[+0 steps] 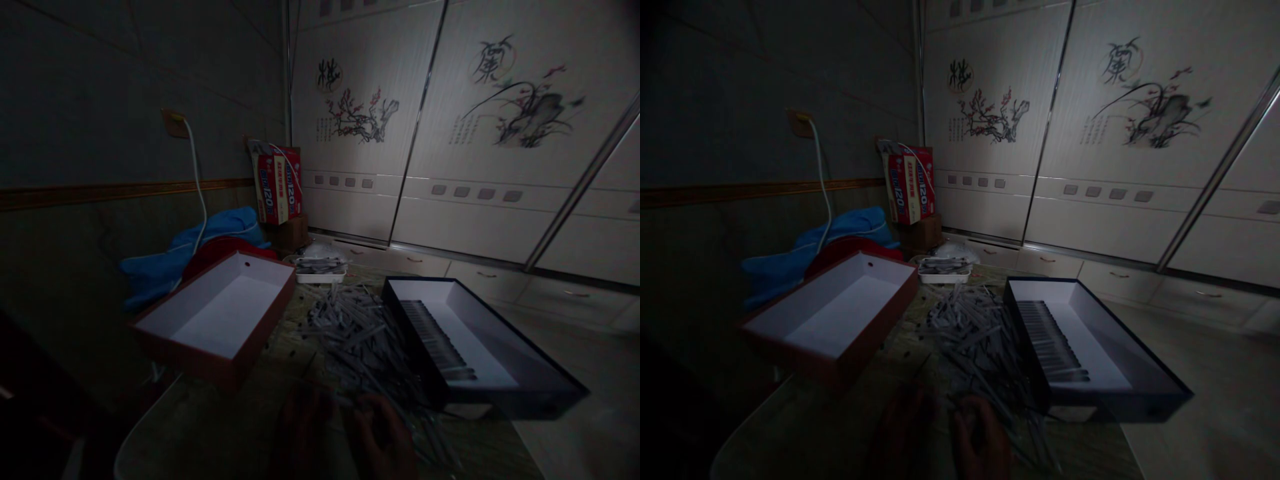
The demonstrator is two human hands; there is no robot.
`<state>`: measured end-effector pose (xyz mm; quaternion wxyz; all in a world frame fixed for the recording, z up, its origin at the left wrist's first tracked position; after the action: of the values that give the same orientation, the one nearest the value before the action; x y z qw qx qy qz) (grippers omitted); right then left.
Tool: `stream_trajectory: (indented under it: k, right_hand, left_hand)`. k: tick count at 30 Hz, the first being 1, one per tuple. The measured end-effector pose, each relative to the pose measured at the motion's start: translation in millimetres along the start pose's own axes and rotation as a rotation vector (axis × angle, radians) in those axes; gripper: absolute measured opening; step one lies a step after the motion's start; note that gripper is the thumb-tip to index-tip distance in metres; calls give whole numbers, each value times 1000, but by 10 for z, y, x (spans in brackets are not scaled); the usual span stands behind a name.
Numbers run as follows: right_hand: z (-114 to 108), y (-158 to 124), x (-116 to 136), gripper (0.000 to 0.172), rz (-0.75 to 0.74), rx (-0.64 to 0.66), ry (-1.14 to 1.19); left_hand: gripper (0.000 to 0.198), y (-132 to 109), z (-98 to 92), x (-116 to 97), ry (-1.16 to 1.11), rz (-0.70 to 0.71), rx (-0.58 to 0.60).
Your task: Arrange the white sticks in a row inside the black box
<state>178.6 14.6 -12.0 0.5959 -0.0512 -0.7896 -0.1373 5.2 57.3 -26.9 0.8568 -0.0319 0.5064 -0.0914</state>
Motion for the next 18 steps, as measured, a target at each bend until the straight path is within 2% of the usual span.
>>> stream_trajectory:
  k: [4, 9, 12, 15, 18]
  right_hand:
    - [-4, 6, -11, 31, 1, -6, -20]
    - [1, 6, -20, 32, -13, -19, 1]
    - [18, 9, -91, 35, -4, -22, 60]
    - [68, 20, -173, 38, 53, 30, 145]
    - [103, 21, -176, 40, 62, 96, 144]
  left_hand:
    - [32, 54, -63, 143, -73, -40, -6]
    - [36, 84, -51, 242, -126, -60, 10]
    - [38, 65, -67, 211, -57, -38, 10]
    - [34, 59, -70, 151, 36, -27, 8]
    - [31, 63, 15, 84, 85, -26, 62]
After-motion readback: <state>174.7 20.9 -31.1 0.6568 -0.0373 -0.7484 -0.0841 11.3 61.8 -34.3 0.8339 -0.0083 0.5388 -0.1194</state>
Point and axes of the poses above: each hand's wrist, its own y-axis towards the middle knuckle, its own z-axis out of the palm, x = y × z, the point moved 7 cm from there along y, towards the middle knuckle, and after that the axes turned 14 degrees about x, right-handed, at the moved point
